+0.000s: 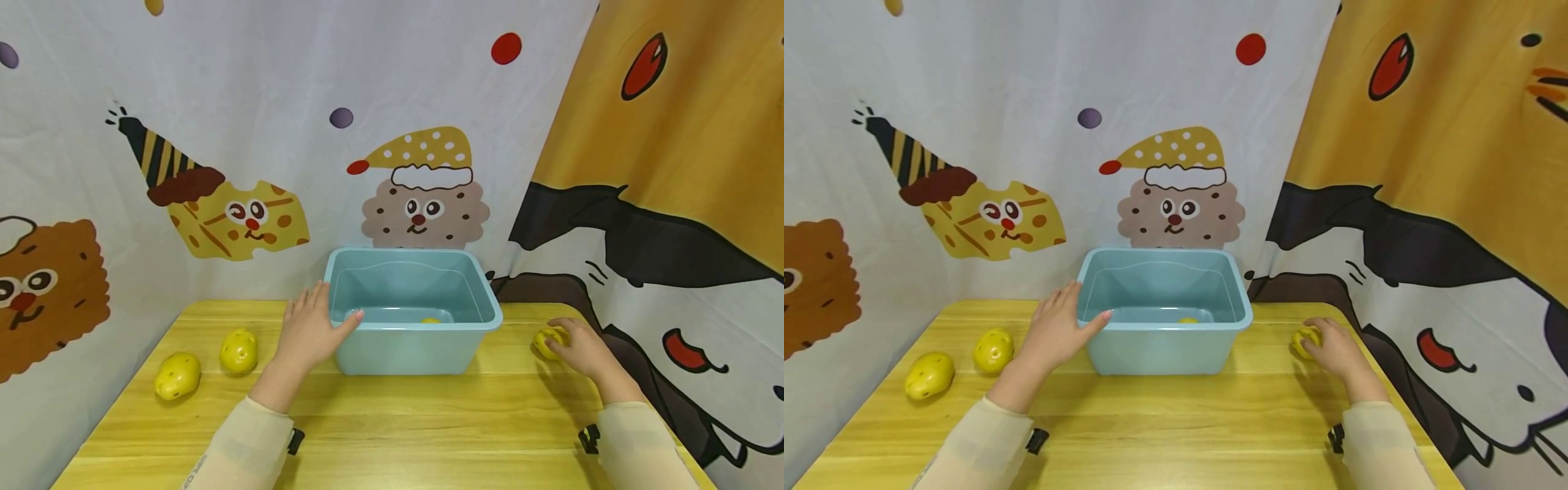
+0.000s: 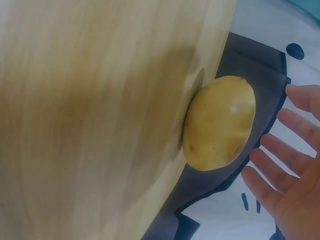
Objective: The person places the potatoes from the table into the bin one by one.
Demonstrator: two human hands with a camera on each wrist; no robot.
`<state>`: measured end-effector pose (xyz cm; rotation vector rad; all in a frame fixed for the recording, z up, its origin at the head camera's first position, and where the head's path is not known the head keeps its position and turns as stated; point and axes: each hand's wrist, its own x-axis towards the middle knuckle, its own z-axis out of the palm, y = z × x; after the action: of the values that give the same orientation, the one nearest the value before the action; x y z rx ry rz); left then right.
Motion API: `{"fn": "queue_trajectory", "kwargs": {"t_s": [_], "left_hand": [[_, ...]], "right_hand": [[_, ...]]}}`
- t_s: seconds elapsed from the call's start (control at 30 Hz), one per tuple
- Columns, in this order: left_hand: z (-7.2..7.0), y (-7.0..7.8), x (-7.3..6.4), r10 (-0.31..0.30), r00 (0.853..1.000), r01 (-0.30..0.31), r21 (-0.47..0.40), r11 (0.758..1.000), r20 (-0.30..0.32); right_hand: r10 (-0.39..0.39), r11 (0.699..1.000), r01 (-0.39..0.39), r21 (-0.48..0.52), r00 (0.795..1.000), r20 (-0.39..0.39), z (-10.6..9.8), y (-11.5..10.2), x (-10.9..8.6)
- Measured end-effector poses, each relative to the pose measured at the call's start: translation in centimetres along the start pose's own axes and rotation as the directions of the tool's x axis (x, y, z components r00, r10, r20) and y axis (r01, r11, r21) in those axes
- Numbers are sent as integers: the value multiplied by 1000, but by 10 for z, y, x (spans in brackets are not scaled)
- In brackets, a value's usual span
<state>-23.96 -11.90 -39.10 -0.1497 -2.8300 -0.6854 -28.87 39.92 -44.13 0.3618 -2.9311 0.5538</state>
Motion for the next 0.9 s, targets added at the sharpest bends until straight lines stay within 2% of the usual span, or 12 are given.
{"fn": "queue_trajectory", "kwargs": {"t_s": [0.37,0.9], "left_hand": [[-1,1,-1,-2,1000,2,-8,1000,-3],[1,0,0,1,1000,-1,-9,1000,-5]], "right_hand": [[1,999,0,-37,999,33,6,9,5],[-23,1000,23,-2,999,37,16,18,10]]}}
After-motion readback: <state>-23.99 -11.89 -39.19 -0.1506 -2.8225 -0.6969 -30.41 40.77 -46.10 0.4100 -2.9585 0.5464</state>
